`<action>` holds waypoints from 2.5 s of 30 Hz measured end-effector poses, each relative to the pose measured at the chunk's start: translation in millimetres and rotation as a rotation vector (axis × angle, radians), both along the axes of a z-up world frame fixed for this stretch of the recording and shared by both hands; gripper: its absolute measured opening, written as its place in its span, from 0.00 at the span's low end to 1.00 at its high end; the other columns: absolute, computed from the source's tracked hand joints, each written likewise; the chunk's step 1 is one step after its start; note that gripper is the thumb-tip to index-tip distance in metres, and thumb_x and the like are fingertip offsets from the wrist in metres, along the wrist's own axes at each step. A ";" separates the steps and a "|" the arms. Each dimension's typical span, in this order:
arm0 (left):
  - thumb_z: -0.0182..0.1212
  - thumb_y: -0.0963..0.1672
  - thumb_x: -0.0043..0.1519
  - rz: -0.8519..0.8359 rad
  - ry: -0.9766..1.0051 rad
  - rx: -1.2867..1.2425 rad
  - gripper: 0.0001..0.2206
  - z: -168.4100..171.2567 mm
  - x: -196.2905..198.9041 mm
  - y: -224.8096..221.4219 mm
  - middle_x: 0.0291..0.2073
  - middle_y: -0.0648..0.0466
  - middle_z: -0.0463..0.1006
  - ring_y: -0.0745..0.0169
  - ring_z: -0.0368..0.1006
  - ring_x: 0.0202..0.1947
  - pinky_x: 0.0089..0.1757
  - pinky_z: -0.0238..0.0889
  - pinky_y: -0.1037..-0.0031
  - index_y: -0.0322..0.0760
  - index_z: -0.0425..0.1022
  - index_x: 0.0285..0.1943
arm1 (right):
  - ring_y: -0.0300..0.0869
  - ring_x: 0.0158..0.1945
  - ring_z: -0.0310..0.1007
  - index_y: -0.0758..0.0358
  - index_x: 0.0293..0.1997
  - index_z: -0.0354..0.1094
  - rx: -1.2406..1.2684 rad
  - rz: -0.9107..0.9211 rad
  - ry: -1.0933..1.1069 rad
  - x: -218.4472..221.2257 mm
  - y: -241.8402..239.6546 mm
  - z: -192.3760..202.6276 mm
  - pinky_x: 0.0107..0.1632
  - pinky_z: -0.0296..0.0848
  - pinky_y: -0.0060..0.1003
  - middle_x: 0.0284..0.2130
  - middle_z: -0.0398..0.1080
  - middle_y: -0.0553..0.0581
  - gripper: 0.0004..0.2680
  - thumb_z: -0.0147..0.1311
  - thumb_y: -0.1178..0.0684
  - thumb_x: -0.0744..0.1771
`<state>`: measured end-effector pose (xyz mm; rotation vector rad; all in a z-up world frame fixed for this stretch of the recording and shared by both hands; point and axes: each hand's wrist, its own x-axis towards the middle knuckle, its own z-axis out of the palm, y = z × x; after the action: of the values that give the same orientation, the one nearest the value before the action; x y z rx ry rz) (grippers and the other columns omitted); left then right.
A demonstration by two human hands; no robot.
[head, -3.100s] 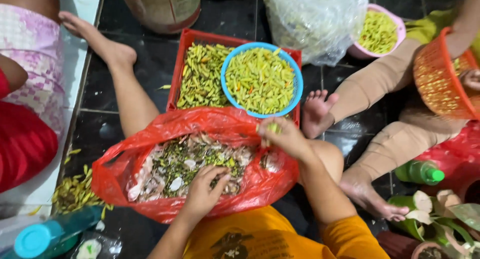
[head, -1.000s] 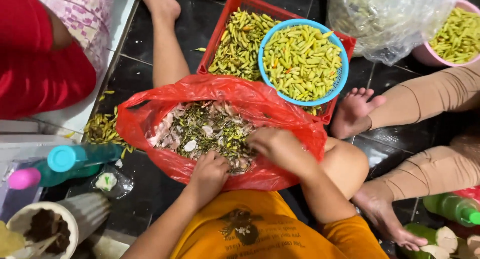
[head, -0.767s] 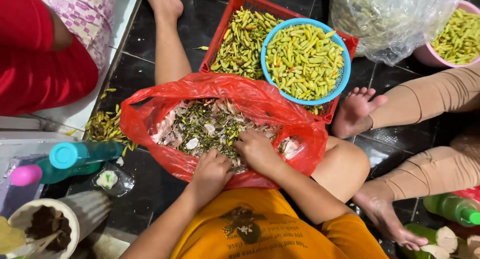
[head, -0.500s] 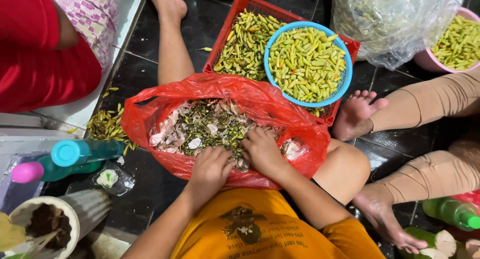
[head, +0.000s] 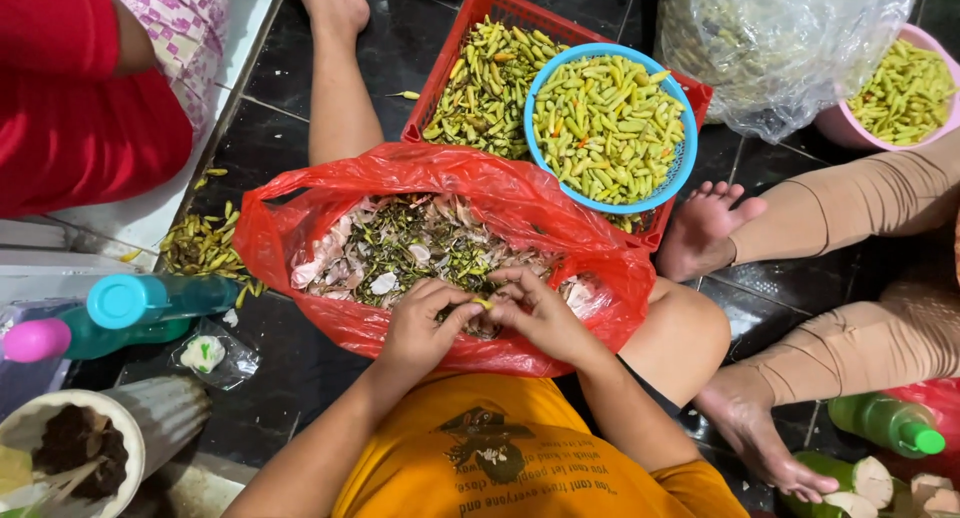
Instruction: Removing stems from green chilies and sorting them into containers while sitting on the floor.
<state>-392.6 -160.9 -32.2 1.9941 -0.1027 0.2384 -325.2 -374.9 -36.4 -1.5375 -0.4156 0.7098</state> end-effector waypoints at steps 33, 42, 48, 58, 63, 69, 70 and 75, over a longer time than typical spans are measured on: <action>0.67 0.49 0.54 0.104 0.078 0.874 0.09 -58.0 10.9 3.0 0.44 0.55 0.67 0.48 0.55 0.60 0.55 0.46 0.48 0.42 0.79 0.36 | 0.43 0.38 0.76 0.61 0.47 0.74 -0.102 -0.202 -0.082 -5.3 17.0 -32.6 0.40 0.71 0.33 0.33 0.72 0.54 0.06 0.60 0.58 0.66; 0.68 0.47 0.56 0.057 0.061 0.540 0.06 -41.1 2.1 -0.4 0.42 0.61 0.75 0.57 0.64 0.57 0.57 0.48 0.51 0.49 0.79 0.38 | 0.48 0.44 0.79 0.53 0.48 0.79 -0.270 -0.106 -0.527 -5.6 23.3 -35.6 0.49 0.76 0.40 0.39 0.75 0.54 0.07 0.61 0.54 0.66; 0.61 0.46 0.61 0.011 0.072 0.463 0.05 -34.4 -2.5 2.0 0.38 0.63 0.78 0.61 0.70 0.51 0.55 0.51 0.58 0.51 0.79 0.43 | 0.37 0.34 0.72 0.61 0.50 0.73 -0.145 -0.127 -0.200 -11.7 9.7 -49.6 0.40 0.73 0.35 0.33 0.75 0.54 0.10 0.63 0.60 0.64; 0.65 0.53 0.57 -0.112 0.034 0.489 0.09 -19.9 -3.6 2.0 0.33 0.62 0.77 0.58 0.72 0.44 0.51 0.54 0.56 0.52 0.78 0.36 | 0.37 0.34 0.75 0.66 0.44 0.68 0.104 -0.173 0.159 -5.6 10.4 -39.5 0.35 0.73 0.28 0.39 0.76 0.59 0.05 0.59 0.61 0.67; 0.64 0.52 0.61 -0.096 0.084 0.583 0.12 -4.5 1.4 7.8 0.34 0.58 0.78 0.54 0.71 0.47 0.52 0.55 0.53 0.47 0.77 0.30 | 0.41 0.29 0.78 0.64 0.47 0.63 0.168 -0.255 0.201 8.2 0.1 -36.3 0.26 0.70 0.26 0.33 0.75 0.61 0.04 0.51 0.61 0.69; 0.62 0.50 0.62 0.022 -0.030 0.759 0.08 -21.5 30.1 14.0 0.35 0.58 0.76 0.54 0.71 0.41 0.41 0.59 0.61 0.48 0.80 0.43 | 0.41 0.30 0.75 0.66 0.50 0.64 0.253 -0.387 0.261 24.7 -15.7 -42.9 0.25 0.65 0.24 0.33 0.71 0.62 0.05 0.46 0.62 0.69; 0.62 0.50 0.62 0.036 -0.063 0.791 0.08 -30.8 34.6 13.1 0.32 0.59 0.75 0.55 0.71 0.39 0.39 0.59 0.62 0.48 0.81 0.40 | 0.40 0.30 0.74 0.67 0.50 0.64 0.268 -0.397 0.279 24.5 -16.7 -41.1 0.26 0.64 0.24 0.34 0.70 0.61 0.05 0.47 0.61 0.70; 0.69 0.50 0.51 0.043 -0.019 0.931 0.10 -90.8 47.9 1.9 0.33 0.58 0.73 0.52 0.67 0.42 0.41 0.57 0.59 0.47 0.78 0.34 | 0.40 0.29 0.74 0.68 0.49 0.66 0.250 -0.411 0.264 21.0 -22.3 -70.4 0.26 0.64 0.24 0.32 0.70 0.62 0.05 0.51 0.60 0.69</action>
<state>-344.7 -159.0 -123.0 2.9210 -0.2096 0.2621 -304.3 -397.2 -106.8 -1.2203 0.0144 0.5059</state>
